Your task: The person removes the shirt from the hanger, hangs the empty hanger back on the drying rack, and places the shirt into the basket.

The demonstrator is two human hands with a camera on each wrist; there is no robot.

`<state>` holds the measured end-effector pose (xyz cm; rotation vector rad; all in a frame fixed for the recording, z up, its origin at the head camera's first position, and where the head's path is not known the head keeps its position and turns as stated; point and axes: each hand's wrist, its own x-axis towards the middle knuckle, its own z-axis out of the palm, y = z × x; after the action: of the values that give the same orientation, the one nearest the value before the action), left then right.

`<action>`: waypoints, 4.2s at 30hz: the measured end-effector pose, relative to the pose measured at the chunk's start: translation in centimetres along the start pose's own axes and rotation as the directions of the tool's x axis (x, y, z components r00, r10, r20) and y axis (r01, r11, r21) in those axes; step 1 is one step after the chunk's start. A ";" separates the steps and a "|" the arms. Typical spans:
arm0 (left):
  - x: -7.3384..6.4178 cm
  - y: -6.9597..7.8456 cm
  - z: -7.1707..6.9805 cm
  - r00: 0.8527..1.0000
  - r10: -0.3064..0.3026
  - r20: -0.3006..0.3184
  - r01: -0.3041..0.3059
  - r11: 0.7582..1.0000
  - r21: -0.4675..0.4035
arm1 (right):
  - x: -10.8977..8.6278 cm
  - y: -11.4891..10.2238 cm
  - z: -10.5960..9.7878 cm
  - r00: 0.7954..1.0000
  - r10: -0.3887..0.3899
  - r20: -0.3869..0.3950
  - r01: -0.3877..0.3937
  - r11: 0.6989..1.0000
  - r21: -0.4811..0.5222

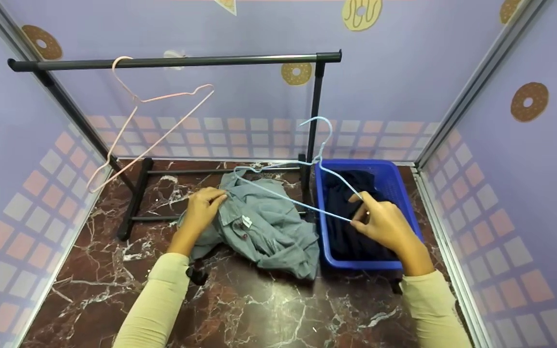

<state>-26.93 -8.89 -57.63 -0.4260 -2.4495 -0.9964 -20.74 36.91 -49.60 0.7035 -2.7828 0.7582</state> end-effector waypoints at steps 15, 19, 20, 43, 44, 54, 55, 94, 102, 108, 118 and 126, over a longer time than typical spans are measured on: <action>-1.6 0.9 2.2 0.970 -0.053 0.238 0.025 0.993 0.119 | 0.4 -0.5 2.8 0.996 0.024 -0.080 -0.016 0.995 0.101; -1.0 1.2 1.5 0.980 -0.013 0.197 -0.004 0.996 0.085 | 0.3 -0.5 3.1 0.993 0.045 -0.106 -0.032 0.992 0.121; -0.8 1.3 1.3 0.983 -0.001 0.186 -0.014 0.997 0.082 | 0.3 -0.5 3.2 0.993 0.046 -0.110 -0.033 0.992 0.123; 6.3 4.9 -8.6 0.996 0.083 0.043 -0.089 0.987 0.138 | 0.9 -2.1 3.8 0.991 0.024 -0.131 -0.008 0.993 0.121; 6.9 5.2 -9.2 0.995 0.091 0.030 -0.095 0.986 0.140 | 0.9 -2.2 3.8 0.992 0.024 -0.125 -0.008 0.992 0.125; 12.0 7.2 -14.6 0.985 0.140 -0.103 -0.117 0.971 0.209 | 0.4 -2.8 4.5 0.996 0.029 -0.086 -0.018 0.991 0.133; 12.6 7.3 -15.2 0.984 0.140 -0.111 -0.112 0.968 0.225 | 0.4 -2.9 4.5 0.996 0.029 -0.088 -0.017 0.991 0.133; 22.1 8.1 -18.6 0.985 0.055 -0.161 0.012 0.923 0.385 | 4.4 -5.9 3.5 0.996 -0.009 -0.094 0.020 0.994 0.111; 22.0 8.2 -18.7 0.984 0.028 -0.177 0.040 0.928 0.371 | 7.5 -7.8 3.1 0.993 -0.006 -0.119 0.010 0.999 0.036; 22.1 8.4 -18.7 0.986 0.008 -0.169 0.054 0.930 0.363 | 10.8 -9.9 2.6 0.990 0.030 -0.138 -0.033 0.999 -0.022; 22.3 8.6 -18.9 0.985 -0.010 -0.172 0.075 0.924 0.374 | 15.2 -13.3 3.1 0.978 0.082 -0.192 -0.111 0.984 -0.142; 22.5 8.6 -18.6 0.985 0.009 -0.174 0.058 0.927 0.371 | 17.0 -14.6 3.6 0.972 0.121 -0.202 -0.154 0.976 -0.155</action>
<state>-36.66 -13.82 -29.20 -0.1702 -2.4139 -0.5250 -28.67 17.19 -41.54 0.3872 -2.6979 0.5689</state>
